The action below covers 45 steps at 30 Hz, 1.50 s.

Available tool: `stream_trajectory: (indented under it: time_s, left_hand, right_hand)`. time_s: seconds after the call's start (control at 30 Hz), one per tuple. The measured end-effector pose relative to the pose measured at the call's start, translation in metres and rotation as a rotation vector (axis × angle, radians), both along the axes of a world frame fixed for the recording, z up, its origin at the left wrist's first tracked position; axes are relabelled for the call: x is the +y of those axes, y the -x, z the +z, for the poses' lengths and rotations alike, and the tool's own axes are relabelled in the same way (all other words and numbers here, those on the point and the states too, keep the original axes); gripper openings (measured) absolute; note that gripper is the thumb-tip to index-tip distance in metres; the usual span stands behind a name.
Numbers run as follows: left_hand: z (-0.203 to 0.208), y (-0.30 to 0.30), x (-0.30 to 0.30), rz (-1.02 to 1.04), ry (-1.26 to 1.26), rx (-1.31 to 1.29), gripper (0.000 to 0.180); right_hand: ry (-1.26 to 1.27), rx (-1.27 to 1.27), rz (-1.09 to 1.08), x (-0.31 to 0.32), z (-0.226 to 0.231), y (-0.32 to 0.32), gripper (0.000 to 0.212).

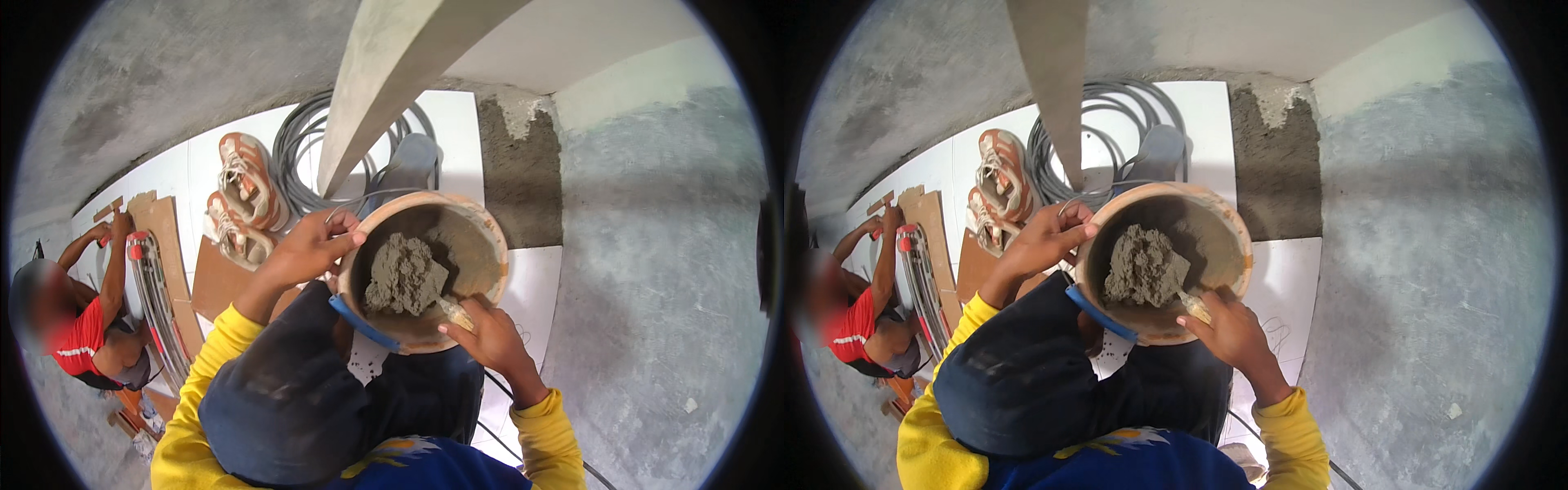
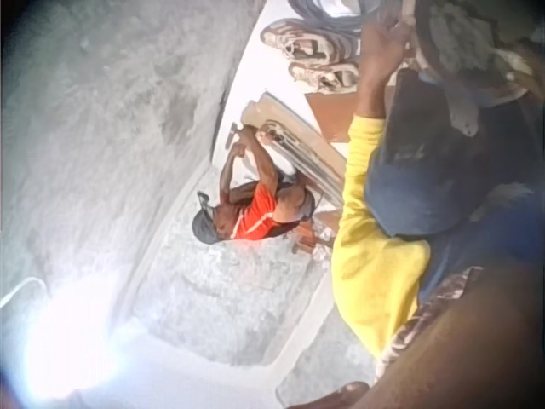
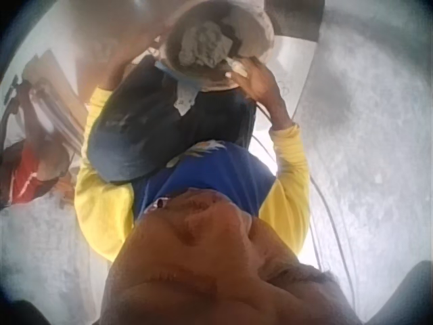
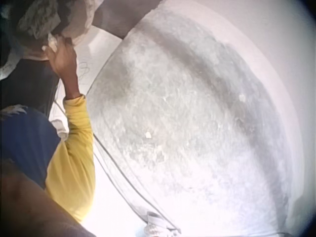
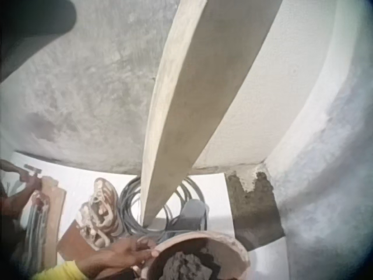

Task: The person scoops cement from a bucket using a trowel and applies it to the floor between tiles. They repeatedly smooth the cement into the gaps and occasionally transfer cement between buckets.

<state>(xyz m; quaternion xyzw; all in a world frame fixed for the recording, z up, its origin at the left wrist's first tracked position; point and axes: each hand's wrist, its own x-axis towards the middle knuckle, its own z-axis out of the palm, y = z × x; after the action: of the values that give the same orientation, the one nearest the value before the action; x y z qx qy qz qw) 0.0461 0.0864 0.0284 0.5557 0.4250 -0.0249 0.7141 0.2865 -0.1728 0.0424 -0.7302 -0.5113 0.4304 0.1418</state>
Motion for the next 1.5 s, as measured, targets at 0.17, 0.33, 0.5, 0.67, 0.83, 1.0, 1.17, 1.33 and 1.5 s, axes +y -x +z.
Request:
stream_trajectory:
  time_s: [0.17, 0.33, 0.5, 0.67, 0.83, 1.0, 1.17, 1.33, 1.5]
  left_hand:
    - [-0.007, 0.004, 0.007, 0.004, 0.013, 0.046, 0.028]
    - [-0.004, 0.007, 0.013, 0.012, 0.033, 0.061, 0.025]
    - [-0.010, 0.013, 0.015, 0.021, 0.034, 0.044, 0.024]
    - [-0.013, 0.007, 0.015, -0.006, 0.051, 0.024, 0.022]
    - [-0.008, 0.019, 0.013, 0.035, 0.057, 0.025, 0.024]
    - [-0.007, 0.015, 0.013, 0.025, 0.074, 0.043, 0.021]
    - [-0.011, 0.008, 0.013, -0.006, 0.057, 0.027, 0.021]
    - [-0.003, 0.007, 0.013, 0.003, 0.068, 0.046, 0.019]
    - [-0.002, 0.016, 0.007, -0.016, 0.091, 0.087, 0.026]
  right_hand:
    - [-0.050, 0.043, -0.071, -0.012, 0.034, -0.033, 0.041]
    - [0.055, -0.033, -0.215, -0.010, 0.067, -0.086, 0.040]
    - [0.161, 0.269, -0.556, 0.034, 0.032, -0.152, 0.039]
    - [0.184, 0.750, -0.738, 0.089, -0.064, -0.257, 0.044]
    - [0.092, 0.645, -0.821, 0.078, -0.101, -0.214, 0.050]
    - [-0.077, 0.377, -0.965, 0.058, -0.126, -0.217, 0.044]
    - [-0.004, 0.098, -0.905, 0.118, -0.145, -0.236, 0.040]
    - [0.103, -0.148, -0.636, 0.141, -0.132, -0.197, 0.044]
    - [0.096, -0.290, -0.544, 0.059, -0.105, -0.174, 0.043]
